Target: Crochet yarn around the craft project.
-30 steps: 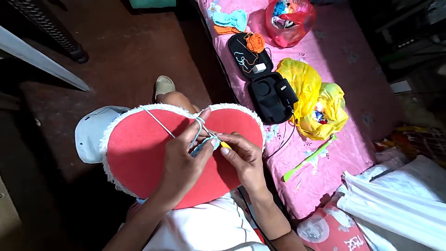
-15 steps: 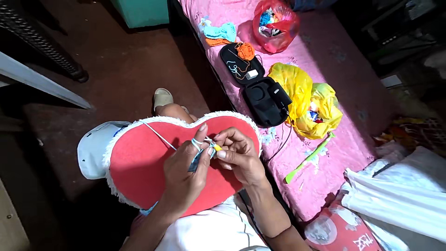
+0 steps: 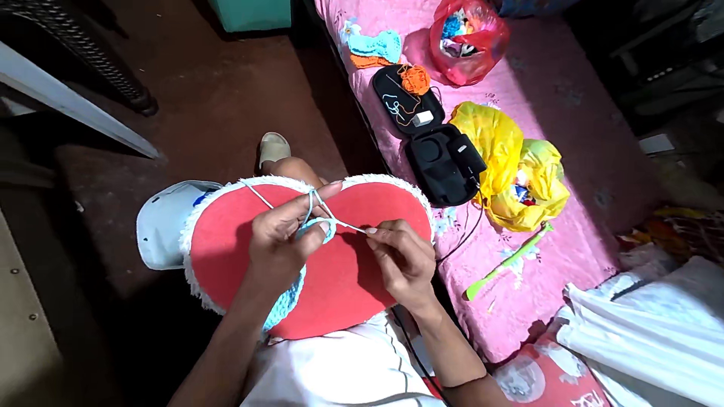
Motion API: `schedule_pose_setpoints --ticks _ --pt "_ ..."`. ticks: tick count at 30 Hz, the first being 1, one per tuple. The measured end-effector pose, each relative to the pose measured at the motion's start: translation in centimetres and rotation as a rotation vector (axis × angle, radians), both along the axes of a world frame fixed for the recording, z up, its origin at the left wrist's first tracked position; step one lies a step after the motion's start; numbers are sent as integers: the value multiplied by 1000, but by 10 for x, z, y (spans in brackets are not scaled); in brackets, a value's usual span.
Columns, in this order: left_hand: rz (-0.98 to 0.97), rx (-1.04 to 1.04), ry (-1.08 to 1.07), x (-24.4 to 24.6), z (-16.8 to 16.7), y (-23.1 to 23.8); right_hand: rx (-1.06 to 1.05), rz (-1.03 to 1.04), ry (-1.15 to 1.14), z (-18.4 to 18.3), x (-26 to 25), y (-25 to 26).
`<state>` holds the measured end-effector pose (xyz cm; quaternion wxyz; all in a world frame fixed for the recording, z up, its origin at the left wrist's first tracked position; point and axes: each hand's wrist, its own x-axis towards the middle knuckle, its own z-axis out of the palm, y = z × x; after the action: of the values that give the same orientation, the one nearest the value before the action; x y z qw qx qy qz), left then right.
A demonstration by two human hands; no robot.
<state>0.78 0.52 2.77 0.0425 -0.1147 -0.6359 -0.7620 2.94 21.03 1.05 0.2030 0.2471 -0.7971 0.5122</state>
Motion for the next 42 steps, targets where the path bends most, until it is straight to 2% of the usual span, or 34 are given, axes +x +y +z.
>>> schedule_pose_setpoints --ticks 2,4,6,8,10,13,18,20,22,25,28,32,33,34,35,37,38,40,42 --pt "32 -110 28 1 -2 4 -210 114 -274 7 2 5" --pt "121 -359 124 5 -4 14 -310 150 -471 15 3 6" --pt "231 -583 233 10 -8 28 -223 107 -464 17 4 2" --pt "303 -653 347 14 -16 39 -23 -16 -319 17 6 -7" --pt "349 -661 413 16 -21 47 69 -118 -230 17 5 -15" --pt "299 -550 338 19 -20 47 -61 -91 -365 22 0 -21" --pt "51 -148 46 12 -13 16 -637 185 -743 22 -10 -13" --pt "-28 2 -95 7 -11 0 -699 200 -768 21 -11 -11" --pt "-88 7 -183 2 -12 -18 -709 188 -755 19 -10 -10" --pt "-255 -209 -257 -3 -8 -53 -724 172 -754 19 -10 -11" --pt "-383 -471 -162 -5 -8 -79 -727 165 -754 18 -8 -11" --pt "-294 -791 -61 0 -10 -92 -729 158 -749 17 -7 -11" --pt "-281 -809 -31 2 -10 -94 -727 153 -745 17 -7 -10" --pt "-310 -731 12 2 -10 -98 -717 148 -738 16 -7 -10" --pt "-376 -556 49 2 -9 -99 -701 143 -729 16 -6 -9" --pt "-530 -93 109 -3 -6 -91 -637 123 -690 16 -5 -7" --pt "-536 73 123 -4 -6 -79 -595 111 -667 16 -4 -7" --pt "-412 164 84 -4 -5 -48 -507 76 -623 17 -1 -6" --pt "-299 32 -27 -2 -8 -20 -423 35 -591 18 1 -4"
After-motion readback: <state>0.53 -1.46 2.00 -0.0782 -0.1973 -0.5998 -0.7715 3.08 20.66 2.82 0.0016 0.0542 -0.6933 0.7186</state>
